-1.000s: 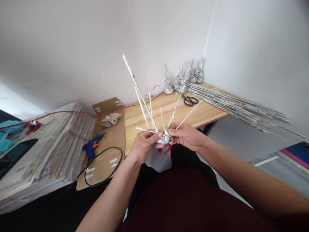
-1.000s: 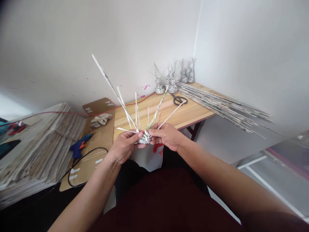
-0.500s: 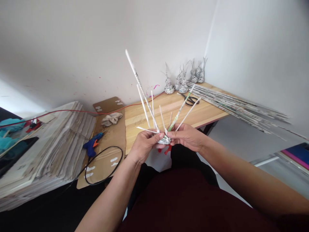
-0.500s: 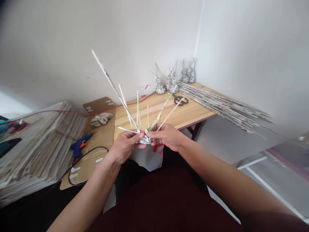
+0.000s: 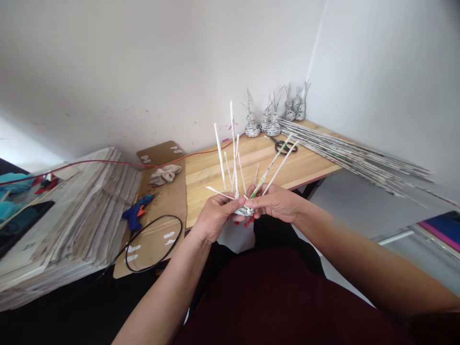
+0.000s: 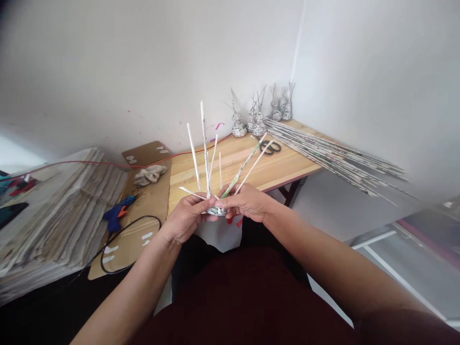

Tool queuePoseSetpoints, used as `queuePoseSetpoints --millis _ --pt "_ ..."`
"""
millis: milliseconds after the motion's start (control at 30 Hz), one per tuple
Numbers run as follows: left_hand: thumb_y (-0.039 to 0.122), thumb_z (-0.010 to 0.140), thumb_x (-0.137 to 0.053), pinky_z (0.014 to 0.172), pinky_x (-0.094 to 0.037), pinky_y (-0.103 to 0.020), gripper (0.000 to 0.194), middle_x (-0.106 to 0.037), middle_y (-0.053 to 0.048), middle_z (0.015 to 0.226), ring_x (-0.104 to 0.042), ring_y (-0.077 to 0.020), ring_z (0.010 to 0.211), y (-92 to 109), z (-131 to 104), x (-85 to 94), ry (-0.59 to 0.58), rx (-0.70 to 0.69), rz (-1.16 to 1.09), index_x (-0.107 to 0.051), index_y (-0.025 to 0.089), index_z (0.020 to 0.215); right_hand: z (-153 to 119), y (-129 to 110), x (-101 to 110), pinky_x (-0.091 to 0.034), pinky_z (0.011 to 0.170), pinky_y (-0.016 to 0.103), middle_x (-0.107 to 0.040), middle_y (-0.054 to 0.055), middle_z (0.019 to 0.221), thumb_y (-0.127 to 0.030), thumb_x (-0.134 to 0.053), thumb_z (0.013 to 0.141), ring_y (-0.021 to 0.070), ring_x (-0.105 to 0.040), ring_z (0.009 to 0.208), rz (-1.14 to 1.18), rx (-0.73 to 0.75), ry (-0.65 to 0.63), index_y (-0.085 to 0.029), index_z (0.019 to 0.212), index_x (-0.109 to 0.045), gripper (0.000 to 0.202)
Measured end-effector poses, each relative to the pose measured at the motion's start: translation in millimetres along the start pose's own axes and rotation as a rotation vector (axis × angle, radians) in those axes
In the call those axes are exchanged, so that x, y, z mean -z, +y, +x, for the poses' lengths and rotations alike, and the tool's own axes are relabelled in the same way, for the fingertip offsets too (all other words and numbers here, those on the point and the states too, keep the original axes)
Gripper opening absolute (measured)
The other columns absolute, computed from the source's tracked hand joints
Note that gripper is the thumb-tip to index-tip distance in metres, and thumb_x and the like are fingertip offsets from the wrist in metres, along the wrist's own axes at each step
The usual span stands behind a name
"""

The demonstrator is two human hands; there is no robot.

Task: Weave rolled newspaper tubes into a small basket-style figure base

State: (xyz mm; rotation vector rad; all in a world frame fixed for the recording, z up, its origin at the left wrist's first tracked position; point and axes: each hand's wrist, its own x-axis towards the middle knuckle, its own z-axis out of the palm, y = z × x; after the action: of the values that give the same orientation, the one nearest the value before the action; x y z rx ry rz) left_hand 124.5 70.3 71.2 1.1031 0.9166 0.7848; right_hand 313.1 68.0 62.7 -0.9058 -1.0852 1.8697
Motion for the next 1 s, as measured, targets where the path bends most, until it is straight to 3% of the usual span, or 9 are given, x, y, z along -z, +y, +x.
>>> queuePoseSetpoints --millis 133,433,600,667,900,1000 --pt "0.040 0.070 -0.079 0.058 -0.056 -0.022 0.035 -0.071 -0.008 0.081 -0.065 -0.0134 0.068 0 2 0.4 0.029 -0.021 -0.007 -0.071 0.010 0.085 1 0 -2 -0.052 0.059 0.021 -0.066 0.001 0.074 -0.025 -0.081 0.068 0.0095 -0.061 0.063 0.043 0.018 -0.022 -0.014 0.083 -0.067 0.023" --pt "0.037 0.067 -0.081 0.065 -0.058 -0.025 0.032 -0.071 -0.004 0.079 -0.065 -0.0129 0.071 0 6 1.3 0.155 -0.097 -0.123 -0.068 0.012 0.083 3 -1 -3 -0.051 0.065 0.022 -0.064 0.000 0.072 -0.028 -0.078 0.073 0.0085 -0.059 0.065 0.110 0.094 0.091 -0.017 0.089 -0.065 0.024" --pt "0.040 0.067 -0.081 0.071 -0.057 -0.028 0.033 -0.071 -0.003 0.078 -0.067 -0.0147 0.074 4 8 4.2 0.258 -0.242 -0.029 -0.068 0.013 0.081 0 1 -3 -0.044 0.055 0.024 -0.059 -0.004 0.065 -0.034 -0.078 0.072 0.0082 -0.052 0.055 -0.065 0.236 0.315 -0.019 0.087 -0.063 0.026" --pt "0.041 0.069 -0.079 0.073 -0.057 -0.029 0.031 -0.071 -0.003 0.079 -0.067 -0.0151 0.074 3 9 5.7 0.316 -0.338 0.066 -0.069 0.014 0.081 -2 0 -5 -0.042 0.053 0.024 -0.057 -0.004 0.062 -0.038 -0.075 0.075 0.0082 -0.050 0.053 -0.125 0.321 0.345 -0.019 0.083 -0.061 0.025" --pt "0.036 0.080 -0.069 0.072 -0.051 -0.026 0.020 -0.072 -0.005 0.081 -0.065 -0.0159 0.074 -2 7 5.9 0.351 -0.574 0.491 -0.072 0.017 0.081 0 -3 -15 -0.048 0.056 0.026 -0.058 -0.003 0.069 -0.038 -0.066 0.083 0.0098 -0.054 0.057 -0.316 0.406 0.198 -0.020 0.108 -0.060 0.031" --pt "0.032 0.081 -0.068 0.078 -0.049 -0.029 0.013 -0.072 -0.005 0.082 -0.064 -0.0172 0.078 -3 4 5.0 0.332 -0.654 0.611 -0.074 0.020 0.082 3 0 -15 -0.048 0.055 0.025 -0.059 -0.001 0.071 -0.039 -0.061 0.087 0.0097 -0.055 0.058 -0.372 0.399 0.126 -0.019 0.099 -0.061 0.024"
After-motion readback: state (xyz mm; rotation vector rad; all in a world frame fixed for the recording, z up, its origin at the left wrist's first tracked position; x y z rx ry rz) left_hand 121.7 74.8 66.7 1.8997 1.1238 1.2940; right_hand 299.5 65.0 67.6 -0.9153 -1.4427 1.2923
